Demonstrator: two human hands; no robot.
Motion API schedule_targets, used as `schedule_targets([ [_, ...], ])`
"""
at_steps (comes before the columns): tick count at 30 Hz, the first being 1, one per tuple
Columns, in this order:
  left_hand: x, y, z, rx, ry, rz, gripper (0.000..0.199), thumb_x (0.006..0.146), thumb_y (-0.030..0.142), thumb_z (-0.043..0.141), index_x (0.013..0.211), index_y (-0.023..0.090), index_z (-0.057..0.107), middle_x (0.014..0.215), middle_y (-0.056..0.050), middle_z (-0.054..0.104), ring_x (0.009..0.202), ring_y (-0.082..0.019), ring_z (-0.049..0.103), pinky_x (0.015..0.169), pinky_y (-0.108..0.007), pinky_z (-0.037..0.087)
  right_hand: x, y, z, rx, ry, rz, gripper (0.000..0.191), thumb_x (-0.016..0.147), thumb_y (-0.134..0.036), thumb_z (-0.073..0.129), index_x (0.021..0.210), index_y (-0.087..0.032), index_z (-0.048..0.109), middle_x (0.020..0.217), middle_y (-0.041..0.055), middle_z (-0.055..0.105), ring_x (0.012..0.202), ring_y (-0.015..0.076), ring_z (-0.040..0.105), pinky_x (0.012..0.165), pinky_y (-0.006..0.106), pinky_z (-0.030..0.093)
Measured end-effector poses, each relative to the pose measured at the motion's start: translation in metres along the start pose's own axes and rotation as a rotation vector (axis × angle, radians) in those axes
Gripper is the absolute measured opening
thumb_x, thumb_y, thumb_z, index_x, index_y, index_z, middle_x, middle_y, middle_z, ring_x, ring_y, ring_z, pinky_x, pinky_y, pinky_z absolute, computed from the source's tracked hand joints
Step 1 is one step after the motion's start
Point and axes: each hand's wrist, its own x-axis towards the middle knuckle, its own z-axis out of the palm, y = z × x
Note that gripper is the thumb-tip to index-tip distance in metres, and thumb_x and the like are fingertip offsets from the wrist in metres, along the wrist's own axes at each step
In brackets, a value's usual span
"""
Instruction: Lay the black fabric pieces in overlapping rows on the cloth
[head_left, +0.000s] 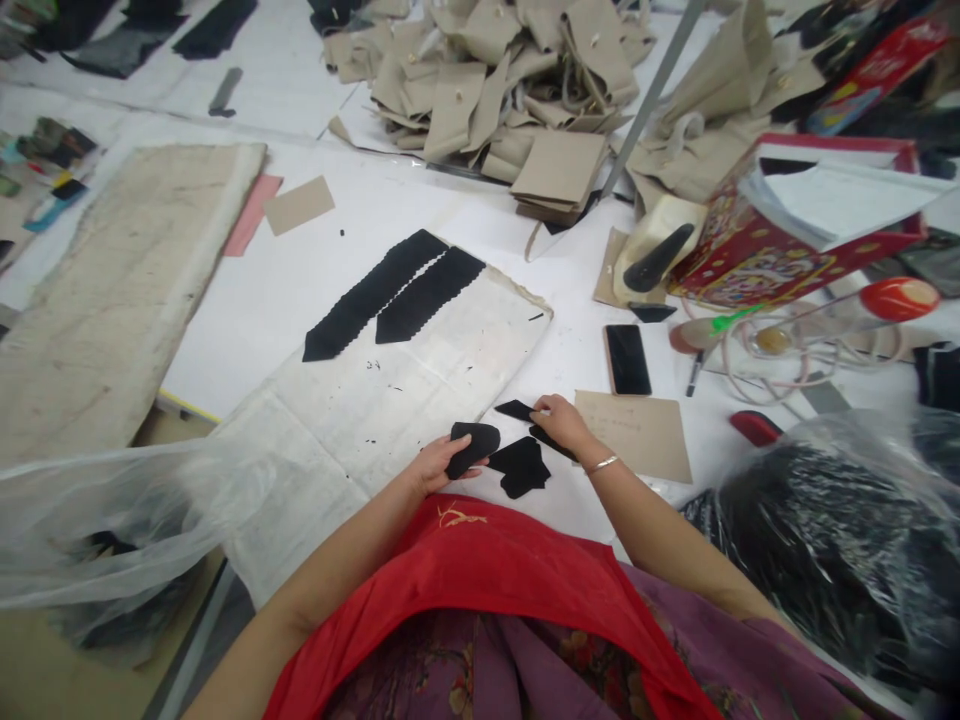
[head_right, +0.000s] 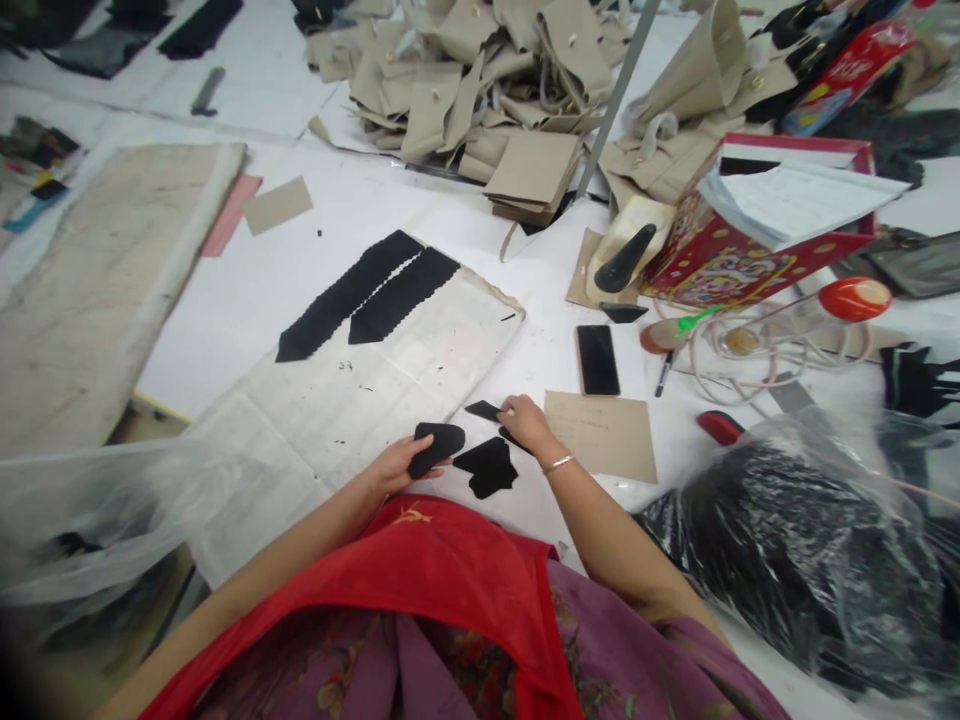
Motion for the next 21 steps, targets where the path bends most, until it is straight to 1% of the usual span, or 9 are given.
schedule_targets([
  [2,0.001,0.004,0.003,-0.037,-0.029,-0.024,0.045,0.078,0.045,0.055,0.108,0.011,0.057,0.106,-0.018,0.062,0.088,-0.026,0.063,0.066,-0.034,0.053,-0.006,-0.006,-0.019,0.21,0.034,-0.05,0.009,0.074,-0.027,0.054,0.076,-0.018,0.055,0.072,0.0005,0.055,0.07,0.0141,0.05,0.067,0.026,0.039],
  [4,0.0,0.01,0.006,-0.076,-0.072,-0.055,0.055,0.08,0.057,0.043,0.11,0.012,0.057,0.109,-0.017,0.061,0.088,-0.027,0.063,0.066,-0.035,0.053,-0.017,-0.02,-0.041,0.487,-0.013,-0.077,0.014,0.075,-0.032,0.055,0.08,-0.019,0.053,0.069,-0.0009,0.054,0.066,0.0133,0.05,0.063,0.026,0.041],
  [7,-0.001,0.018,0.012,-0.081,-0.149,-0.078,0.069,0.078,0.068,0.029,0.112,0.014,0.055,0.11,-0.017,0.061,0.088,-0.028,0.063,0.065,-0.037,0.052,-0.033,-0.05,-0.064,0.77,-0.296,-0.101,0.024,0.074,-0.039,0.058,0.085,-0.018,0.055,0.072,0.0001,0.057,0.064,0.0123,0.052,0.061,0.025,0.044],
  [9,-0.003,0.023,0.017,-0.062,-0.192,-0.078,0.075,0.075,0.072,0.025,0.112,0.014,0.056,0.107,-0.017,0.062,0.087,-0.028,0.063,0.066,-0.037,0.051,-0.039,-0.069,-0.066,0.785,-0.53,-0.139,0.028,0.073,-0.04,0.06,0.087,-0.017,0.057,0.07,0.0004,0.058,0.062,0.0115,0.053,0.059,0.024,0.044],
  [11,-0.004,0.025,0.022,-0.047,-0.236,-0.081,0.08,0.073,0.075,0.022,0.111,0.013,0.056,0.106,-0.018,0.062,0.086,-0.028,0.063,0.065,-0.038,0.051,-0.038,-0.081,-0.057,0.734,-0.646,-0.167,0.027,0.074,-0.039,0.059,0.088,-0.017,0.058,0.065,-0.0008,0.058,0.058,0.0105,0.052,0.056,0.023,0.043],
  [13,-0.005,0.025,0.024,-0.043,-0.273,-0.084,0.083,0.072,0.076,0.019,0.112,0.013,0.055,0.109,-0.019,0.061,0.086,-0.029,0.063,0.064,-0.038,0.051,-0.034,-0.083,-0.043,0.654,-0.601,-0.167,0.021,0.075,-0.036,0.057,0.085,-0.018,0.058,0.061,-0.0025,0.057,0.054,0.0101,0.052,0.052,0.022,0.042],
  [16,-0.004,0.021,0.026,-0.038,-0.27,-0.066,0.075,0.076,0.071,0.025,0.113,0.013,0.054,0.112,-0.019,0.059,0.085,-0.028,0.063,0.062,-0.037,0.051,-0.028,-0.079,-0.023,0.497,-0.427,-0.188,0.01,0.075,-0.029,0.055,0.078,-0.019,0.057,0.06,-0.003,0.057,0.054,0.0107,0.052,0.052,0.022,0.04],
  [19,-0.004,0.015,0.025,0.007,-0.215,-0.012,0.046,0.081,0.047,0.05,0.11,0.012,0.054,0.109,-0.017,0.061,0.085,-0.025,0.064,0.066,-0.034,0.052,-0.03,-0.079,-0.016,0.362,-0.314,-0.23,0.005,0.075,-0.024,0.054,0.077,-0.02,0.057,0.064,-0.0021,0.059,0.057,0.0111,0.053,0.055,0.022,0.037],
  [21,-0.005,0.011,0.026,0.035,-0.168,0.019,0.036,0.078,0.03,0.06,0.109,0.013,0.054,0.103,-0.016,0.063,0.085,-0.025,0.064,0.068,-0.033,0.052,-0.037,-0.081,-0.015,0.293,-0.259,-0.252,0.005,0.075,-0.025,0.055,0.078,-0.021,0.057,0.067,-0.0016,0.06,0.06,0.0115,0.053,0.057,0.022,0.036],
])
